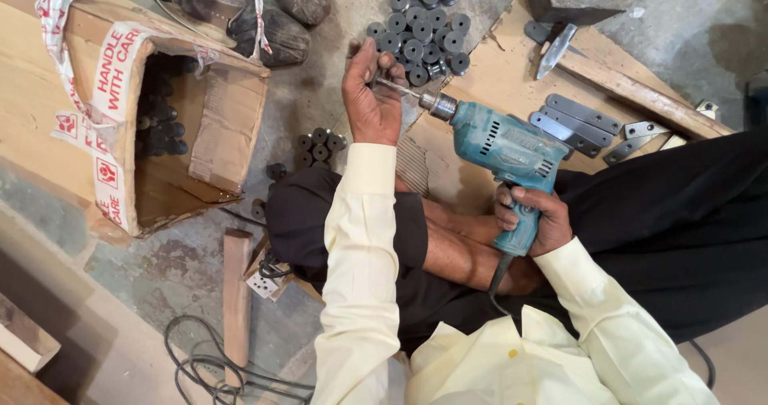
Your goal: Drilling holes into small cylindrical metal parts using a handheld electric drill.
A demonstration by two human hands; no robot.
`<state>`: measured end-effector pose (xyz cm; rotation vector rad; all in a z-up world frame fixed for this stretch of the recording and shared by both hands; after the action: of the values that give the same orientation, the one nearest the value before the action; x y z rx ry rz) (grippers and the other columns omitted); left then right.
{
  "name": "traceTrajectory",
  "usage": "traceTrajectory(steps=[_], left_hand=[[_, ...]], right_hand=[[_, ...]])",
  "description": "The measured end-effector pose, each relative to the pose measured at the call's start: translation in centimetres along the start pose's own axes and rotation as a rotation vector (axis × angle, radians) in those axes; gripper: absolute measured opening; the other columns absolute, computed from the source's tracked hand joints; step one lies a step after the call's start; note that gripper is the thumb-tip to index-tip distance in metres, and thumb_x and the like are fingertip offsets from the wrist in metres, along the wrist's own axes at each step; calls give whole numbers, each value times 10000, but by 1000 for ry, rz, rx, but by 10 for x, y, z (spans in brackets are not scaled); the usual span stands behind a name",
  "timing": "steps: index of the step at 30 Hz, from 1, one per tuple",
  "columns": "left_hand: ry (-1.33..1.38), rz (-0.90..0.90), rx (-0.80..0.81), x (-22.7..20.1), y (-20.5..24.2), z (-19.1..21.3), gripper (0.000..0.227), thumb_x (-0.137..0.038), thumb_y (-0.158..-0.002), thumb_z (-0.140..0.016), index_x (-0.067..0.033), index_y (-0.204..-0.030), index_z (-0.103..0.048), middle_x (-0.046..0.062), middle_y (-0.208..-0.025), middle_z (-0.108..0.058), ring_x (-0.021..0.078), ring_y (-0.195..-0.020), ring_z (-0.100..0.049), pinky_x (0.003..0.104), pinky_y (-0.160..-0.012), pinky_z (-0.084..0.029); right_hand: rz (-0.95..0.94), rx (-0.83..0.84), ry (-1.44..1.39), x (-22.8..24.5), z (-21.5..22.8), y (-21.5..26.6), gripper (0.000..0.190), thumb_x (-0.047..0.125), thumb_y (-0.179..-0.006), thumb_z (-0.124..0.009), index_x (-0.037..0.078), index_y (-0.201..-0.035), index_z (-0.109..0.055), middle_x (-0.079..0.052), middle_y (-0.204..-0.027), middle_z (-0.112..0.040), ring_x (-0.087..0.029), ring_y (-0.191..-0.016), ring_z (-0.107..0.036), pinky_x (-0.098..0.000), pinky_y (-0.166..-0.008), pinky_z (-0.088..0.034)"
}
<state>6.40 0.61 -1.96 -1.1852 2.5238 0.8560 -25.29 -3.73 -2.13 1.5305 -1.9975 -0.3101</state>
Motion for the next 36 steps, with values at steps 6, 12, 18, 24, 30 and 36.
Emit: traceTrajectory(steps=[6,12,18,24,30,36], left_hand=[[12,5,24,2,4,-7,216,-73,-898,-744,-162,-1020,-588,-62,-675,-443,116,-750,-577,301,-716,-470],[74,4,-23,5,-5,5,222,-57,-879,-751,-152,-1011,-601,-68,-635,-427,111,-697,-555,307,-679,-453],[82,-2,-34,3,-3,0,216,-58,-870,-757,-157,-995,-612,-69,-630,-429,110,-678,-556,300,-673,-459],[91,18,-40,4,-9,8,223,-67,-885,-776,-164,-995,-609,-74,-616,-414,100,-647,-534,292,-638,-427],[86,22,-26,1,-6,3,208,-66,-890,-754,-176,-961,-591,-83,-601,-383,86,-612,-489,282,-609,-388],[82,31,-20,1,-4,1,203,-57,-904,-730,-185,-939,-576,-96,-596,-367,73,-592,-442,265,-593,-359]], right_hand=[[-18,19,-24,1,4,2,393,137,-927,-659,-40,-1256,-536,-98,-919,-566,-155,-670,-513,-290,-603,-449],[-40,10,-26,1,4,0,398,131,-922,-663,-55,-1255,-550,-97,-924,-579,-154,-670,-522,-287,-601,-454],[-23,-9,8,3,-2,0,388,124,-919,-668,-50,-1251,-568,-110,-963,-624,-161,-671,-532,-286,-601,-459],[-1,-34,38,1,0,-1,381,121,-915,-671,-46,-1246,-584,-123,-988,-658,-182,-674,-546,-289,-586,-467],[-10,-44,42,1,-1,-2,390,146,-923,-676,-32,-1257,-582,-130,-997,-664,-187,-674,-559,-284,-579,-474],[-14,-44,37,1,3,-1,387,153,-942,-675,-37,-1264,-574,-139,-999,-657,-185,-673,-558,-286,-582,-476]])
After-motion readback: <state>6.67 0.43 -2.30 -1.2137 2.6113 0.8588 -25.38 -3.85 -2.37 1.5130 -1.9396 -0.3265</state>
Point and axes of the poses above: each hand's wrist, its own y-axis away from the middle knuckle, its own z-axis out of the back of the hand, x = y × z, the point moved 2 cm from there along -y, towards the middle knuckle
